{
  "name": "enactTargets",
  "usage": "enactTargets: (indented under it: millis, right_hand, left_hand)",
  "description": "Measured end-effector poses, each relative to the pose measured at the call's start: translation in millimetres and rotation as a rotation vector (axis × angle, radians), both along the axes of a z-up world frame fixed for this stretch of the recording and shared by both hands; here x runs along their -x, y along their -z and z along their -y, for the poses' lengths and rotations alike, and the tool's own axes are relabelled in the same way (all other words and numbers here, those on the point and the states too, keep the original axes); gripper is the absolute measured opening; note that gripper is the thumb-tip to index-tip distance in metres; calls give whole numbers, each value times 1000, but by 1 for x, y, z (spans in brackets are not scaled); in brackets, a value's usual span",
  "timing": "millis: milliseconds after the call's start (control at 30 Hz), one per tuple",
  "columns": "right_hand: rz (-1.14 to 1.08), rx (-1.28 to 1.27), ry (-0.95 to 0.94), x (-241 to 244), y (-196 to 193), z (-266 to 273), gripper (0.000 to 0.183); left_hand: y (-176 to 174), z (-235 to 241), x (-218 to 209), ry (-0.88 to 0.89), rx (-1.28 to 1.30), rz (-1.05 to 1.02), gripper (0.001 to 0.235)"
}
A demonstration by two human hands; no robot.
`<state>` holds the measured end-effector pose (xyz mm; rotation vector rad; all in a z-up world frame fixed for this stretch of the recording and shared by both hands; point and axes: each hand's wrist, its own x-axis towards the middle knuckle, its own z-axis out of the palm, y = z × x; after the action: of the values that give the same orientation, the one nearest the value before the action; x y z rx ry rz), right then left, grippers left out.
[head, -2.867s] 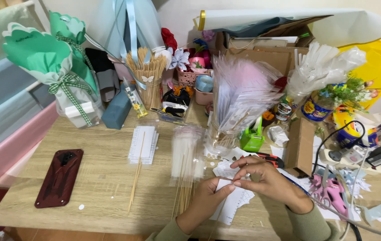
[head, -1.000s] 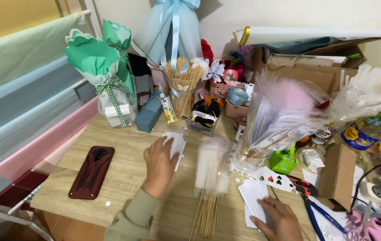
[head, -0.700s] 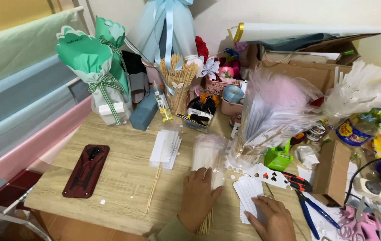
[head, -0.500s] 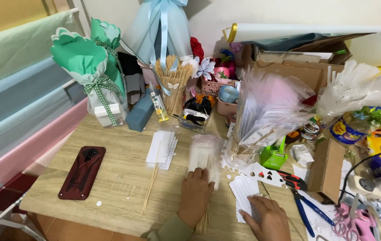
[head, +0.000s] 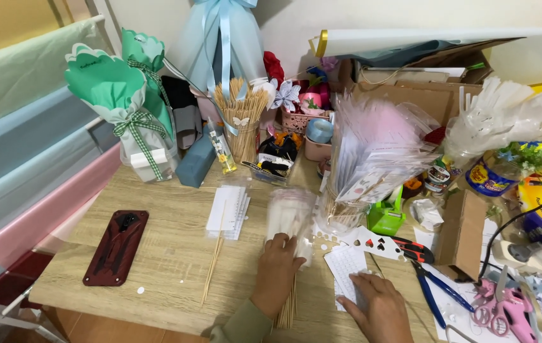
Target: The person repeatedly picks up small white paper labels and wooden sticks from a cluttered table, then inserts the sticks into the labels. The person handles the items one at a time and places the assembled units back on the table. No tools are used; the hands directly manipulate the labels and sticks.
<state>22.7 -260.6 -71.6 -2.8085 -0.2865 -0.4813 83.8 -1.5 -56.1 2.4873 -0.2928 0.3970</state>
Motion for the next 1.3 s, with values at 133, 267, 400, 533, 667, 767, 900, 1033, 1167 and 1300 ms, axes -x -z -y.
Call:
enactTargets:
  millis: [133,267,400,533,667,767,900,1033,1167,1300]
  right_hand:
    - [-44,-4,-4,1,-4,-1,59]
    - [-45,-9,-3,3,-3,-2,60]
    - [-35,-21,-19,1,1,0,56]
    - [-49,-45,-21,1,-5,1,54]
    - [-85,-64,-47,4,-20,-2,43]
    - [-80,-49,-37,4,-29,-6,29]
    - [-235,-39,26,3,-36,-9,36]
    - [-237,19,48,1,-21,-5,43]
    - [-198,-27,20,2,-19,-4,45]
    - [-240,-58,32,5,-29,-9,41]
  left_hand:
    - [3,-1,-11,6,-5,50,43]
    - [4,-1,-24,-1,-9,42,44]
    - [14,2,-37,-97,-161,121,33]
    - [-6,-4,-28,-92,-31,146,27]
    - [-39,-13,-20,-41,358,93,27]
    - [-56,-20,-21,-152,596,-108,27]
    - [-72,-28,-23,-272,810,-328,14]
    - [-64,-25,-28,-292,791,-349,11]
    - [-61,-16,-25,-212,749,-211,14]
    - [-50,-8,-29,-164,714,-141,24]
